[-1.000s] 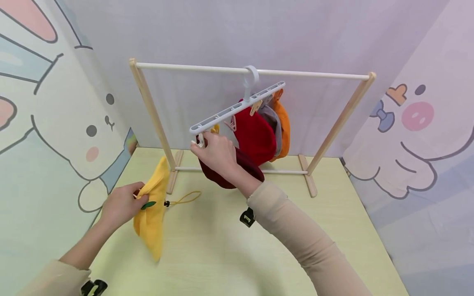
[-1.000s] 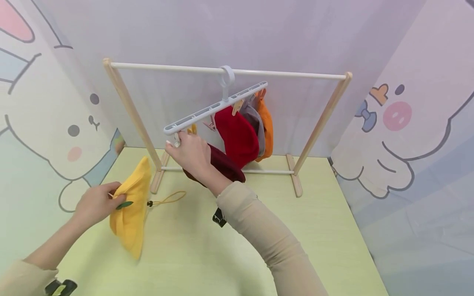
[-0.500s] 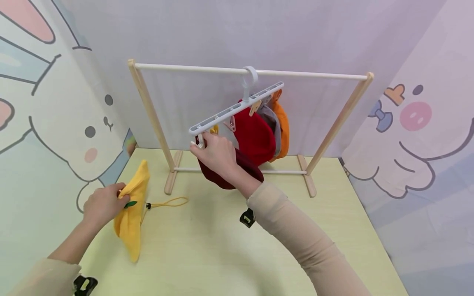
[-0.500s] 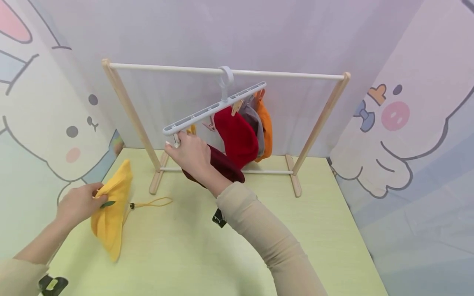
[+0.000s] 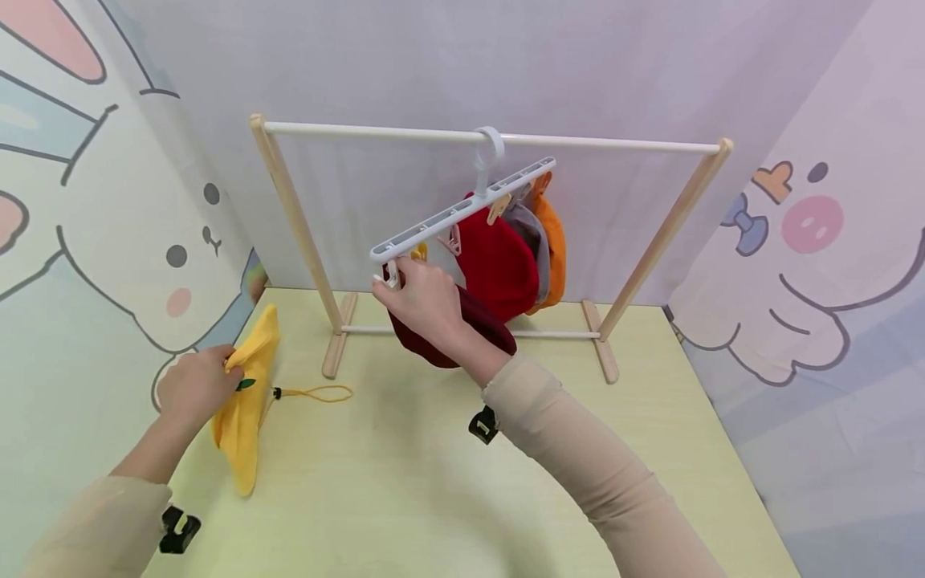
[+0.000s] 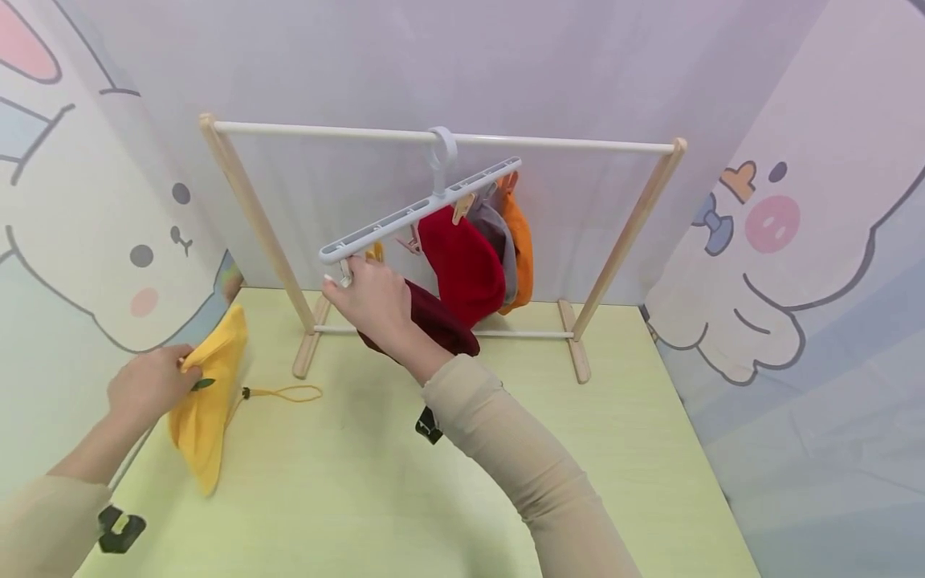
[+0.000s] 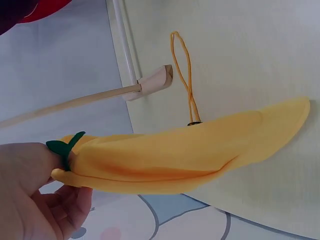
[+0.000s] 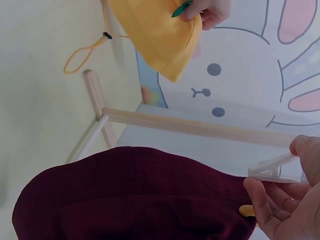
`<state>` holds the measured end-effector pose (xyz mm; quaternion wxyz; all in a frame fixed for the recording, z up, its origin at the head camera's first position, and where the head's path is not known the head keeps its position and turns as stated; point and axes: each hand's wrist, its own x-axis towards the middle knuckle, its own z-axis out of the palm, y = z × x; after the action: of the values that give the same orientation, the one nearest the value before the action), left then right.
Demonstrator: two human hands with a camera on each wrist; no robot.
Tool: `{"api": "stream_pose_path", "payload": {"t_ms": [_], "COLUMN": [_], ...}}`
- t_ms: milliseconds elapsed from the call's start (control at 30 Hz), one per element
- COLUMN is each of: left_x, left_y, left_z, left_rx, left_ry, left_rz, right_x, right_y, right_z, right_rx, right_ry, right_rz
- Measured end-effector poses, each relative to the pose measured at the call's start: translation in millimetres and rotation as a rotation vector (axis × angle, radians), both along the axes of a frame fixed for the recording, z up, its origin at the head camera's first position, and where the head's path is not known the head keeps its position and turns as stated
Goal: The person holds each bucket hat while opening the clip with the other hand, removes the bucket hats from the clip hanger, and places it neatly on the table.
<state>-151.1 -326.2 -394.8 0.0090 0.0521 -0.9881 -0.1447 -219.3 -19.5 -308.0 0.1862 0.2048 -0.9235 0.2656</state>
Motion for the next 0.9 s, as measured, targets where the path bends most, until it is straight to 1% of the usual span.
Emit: {"api": "stream_pose_path", "payload": {"t_ms": [167,233,300,567,767,900], "left_x": [-3.5,-5.0,-6.8,-12.0,-14.5,-16.3], "left_y": [0.8,1.7,3.9,14.4,22.9,23.0], "left_z": [-8.2,-11.7,-14.8,-29.7,-38.5,-48.1], "left_rx": [0.007,0.011,0.011,0.002,-0.013,-0.018], "left_ry": [-0.04,-0.062,-0.067,-0.043,-0.037,-0.03], "left_rz": [0.034,0.04,0.04,0.021,0.023,0.031], "right_x": [0.0,-0.2,-0.4,-1.0,-0.5,-0.7], "right_y": [0.4,0.6,0.9,1.1,0.8,0.7], "right_z": [0.1,-0.2,-0.7,-1.2,-0.3,-0.9], "right_rx": [0.0,0.003,0.005,0.003,-0.003,-0.008], "right_ry": [-0.001,-0.001,0.0,0.012,0.01,0.0], "right_rz": [0.001,0.0,-0.001,0.006,0.002,0.0]}}
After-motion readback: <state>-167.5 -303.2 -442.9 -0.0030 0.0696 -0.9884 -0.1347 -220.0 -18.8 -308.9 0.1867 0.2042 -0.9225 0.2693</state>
